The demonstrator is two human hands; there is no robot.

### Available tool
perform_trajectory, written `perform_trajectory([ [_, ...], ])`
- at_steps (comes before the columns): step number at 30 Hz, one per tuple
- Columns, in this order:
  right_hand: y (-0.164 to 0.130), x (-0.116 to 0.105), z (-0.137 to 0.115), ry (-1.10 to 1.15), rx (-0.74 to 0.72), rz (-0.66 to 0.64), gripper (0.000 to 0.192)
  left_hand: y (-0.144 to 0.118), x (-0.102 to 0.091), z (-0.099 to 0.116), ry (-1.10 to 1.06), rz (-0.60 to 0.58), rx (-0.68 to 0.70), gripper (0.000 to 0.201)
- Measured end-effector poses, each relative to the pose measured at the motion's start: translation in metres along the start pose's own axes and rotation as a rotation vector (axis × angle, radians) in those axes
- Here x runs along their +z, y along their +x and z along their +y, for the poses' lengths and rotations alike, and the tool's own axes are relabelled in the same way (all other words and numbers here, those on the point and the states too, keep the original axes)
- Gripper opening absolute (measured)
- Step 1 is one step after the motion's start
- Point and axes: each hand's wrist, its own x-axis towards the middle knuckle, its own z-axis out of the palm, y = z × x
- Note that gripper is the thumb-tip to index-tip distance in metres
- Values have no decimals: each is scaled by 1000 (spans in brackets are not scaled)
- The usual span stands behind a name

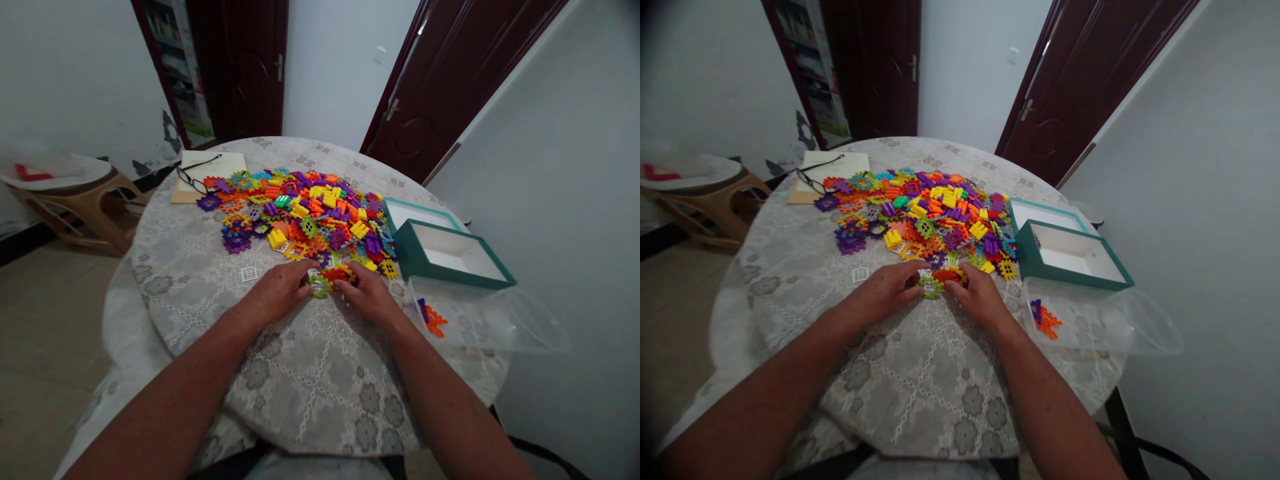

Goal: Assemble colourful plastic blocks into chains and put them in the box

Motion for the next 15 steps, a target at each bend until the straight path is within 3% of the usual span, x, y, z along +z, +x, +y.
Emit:
perform_trajectory([
  [2, -2, 2, -4, -12, -43, -36, 19, 0, 1, 0, -9, -12, 19, 46],
  [6, -3, 2, -8, 2, -81, -81, 19, -1, 0, 0, 37, -48, 98, 32],
  [11, -5, 0, -10, 253, -11, -220, 28, -1, 1, -1, 82, -46, 112, 22],
  [15, -6, -1, -13, 377, 22, -261, 27, -1, 1, -1, 67, -33, 105, 28],
])
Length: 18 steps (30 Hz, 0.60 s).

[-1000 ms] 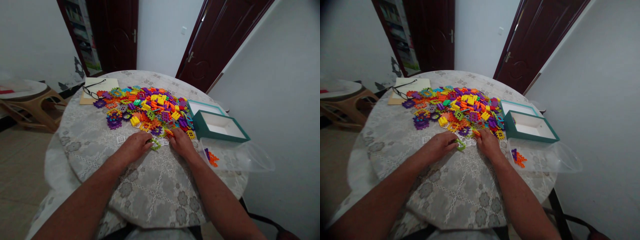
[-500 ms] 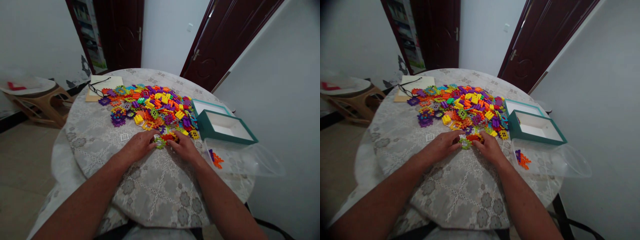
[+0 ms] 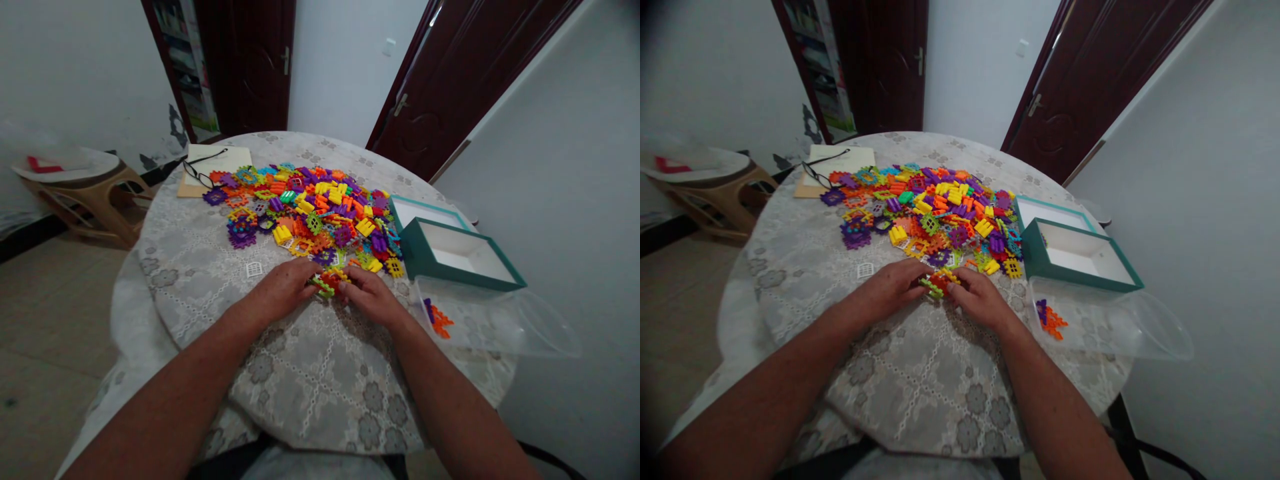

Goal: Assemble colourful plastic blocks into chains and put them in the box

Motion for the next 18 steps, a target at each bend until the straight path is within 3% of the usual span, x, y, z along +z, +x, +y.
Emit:
perform_trajectory([
  [4, -2, 1, -4, 24, -10, -25, 30, -1, 0, 0, -43, 13, -8, 35],
  [12, 0, 11, 0, 34, 10, -34, 33, -1, 1, 0, -95, 6, 25, 23],
  [14, 2, 9, 4, -55, 6, 72, 31, -2, -1, 2, -82, 1, 4, 19],
  [18, 6, -9, 14, -388, -54, 455, 30, -1, -4, 6, -53, -6, -16, 9],
])
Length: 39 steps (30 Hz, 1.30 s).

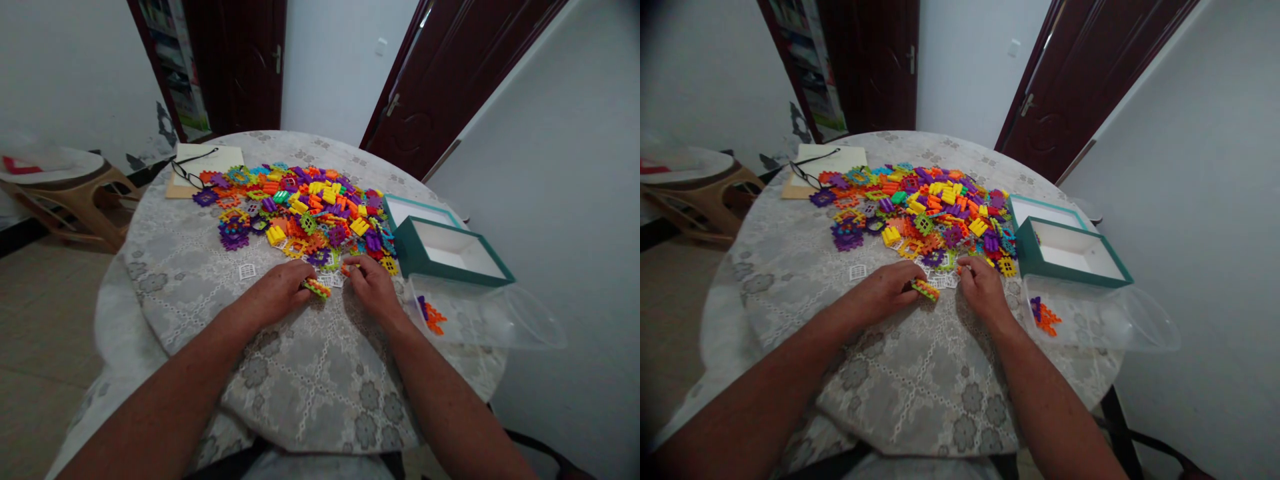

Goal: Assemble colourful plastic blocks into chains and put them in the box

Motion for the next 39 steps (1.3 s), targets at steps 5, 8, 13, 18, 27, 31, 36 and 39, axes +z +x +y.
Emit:
perform_trajectory([
  [5, 7, -18, 18, -290, -90, 82, 28, 1, -2, 2, -16, -22, -38, 11],
  [8, 5, -21, 20, -366, -117, -39, 26, 1, -3, 4, -46, -30, -54, 12],
  [13, 1, -12, 18, -483, -45, -185, 17, 1, -4, 5, -66, -28, -59, 16],
  [18, 4, -10, 21, -451, -90, -123, 10, 1, -4, 4, -30, -42, -66, 19],
  [27, 0, -15, 19, -461, -107, -210, 9, 0, -4, 2, -8, -73, -46, 17],
  [31, -1, -14, 16, -503, -105, -227, 11, 0, -3, 1, -2, -81, -35, 17],
  [36, 3, -14, 16, -394, -193, -159, 5, -1, -2, -1, 6, -63, -26, 16],
  [39, 5, -16, 12, -290, -232, -78, 4, -1, -2, -1, -11, -54, -30, 17],
])
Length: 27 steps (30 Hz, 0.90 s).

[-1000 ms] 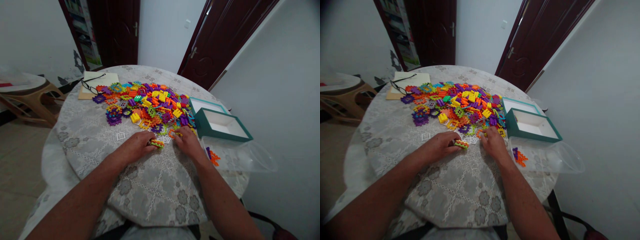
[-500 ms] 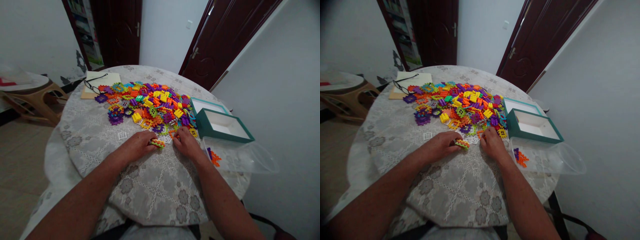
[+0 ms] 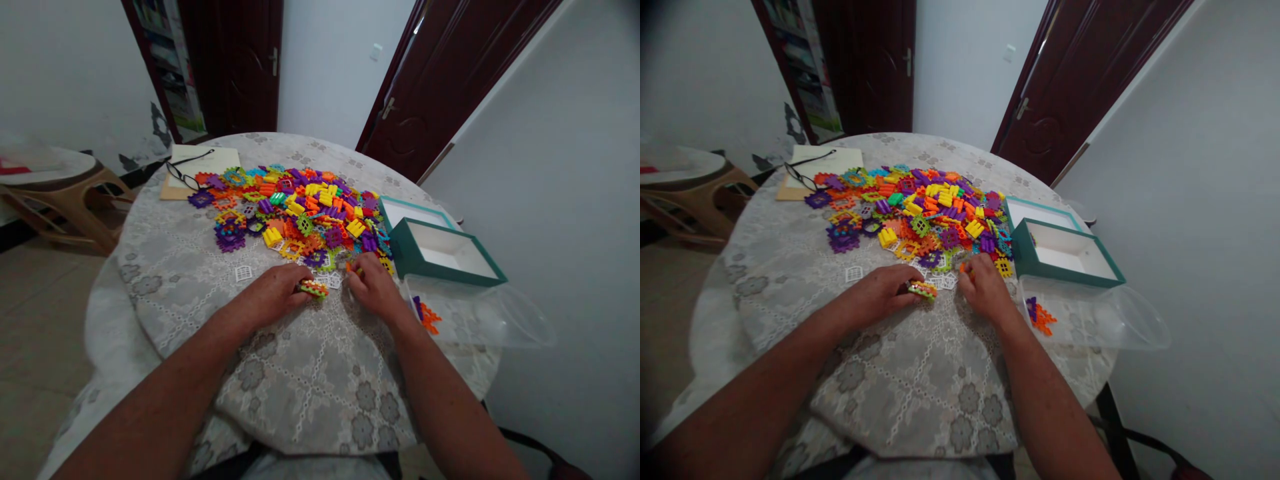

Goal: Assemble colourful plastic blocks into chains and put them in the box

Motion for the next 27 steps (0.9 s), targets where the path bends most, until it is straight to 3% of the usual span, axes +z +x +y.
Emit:
perform_trajectory([
  [3, 1, -3, -5, 54, 49, 27, 5, 0, 0, 1, -14, 16, -7, 20],
  [9, -2, -2, -16, 141, 146, -55, 10, 0, 0, 1, -37, 19, -29, 29],
  [17, -3, 7, -37, 399, 92, -25, 22, 1, 3, -3, -100, 44, 23, 45],
  [22, -4, 20, -42, 454, 71, -31, 22, 3, 3, -3, -50, 47, 44, 35],
  [27, -4, 16, -48, 471, -13, -45, 20, 1, -1, 0, -82, 28, 29, 29],
])
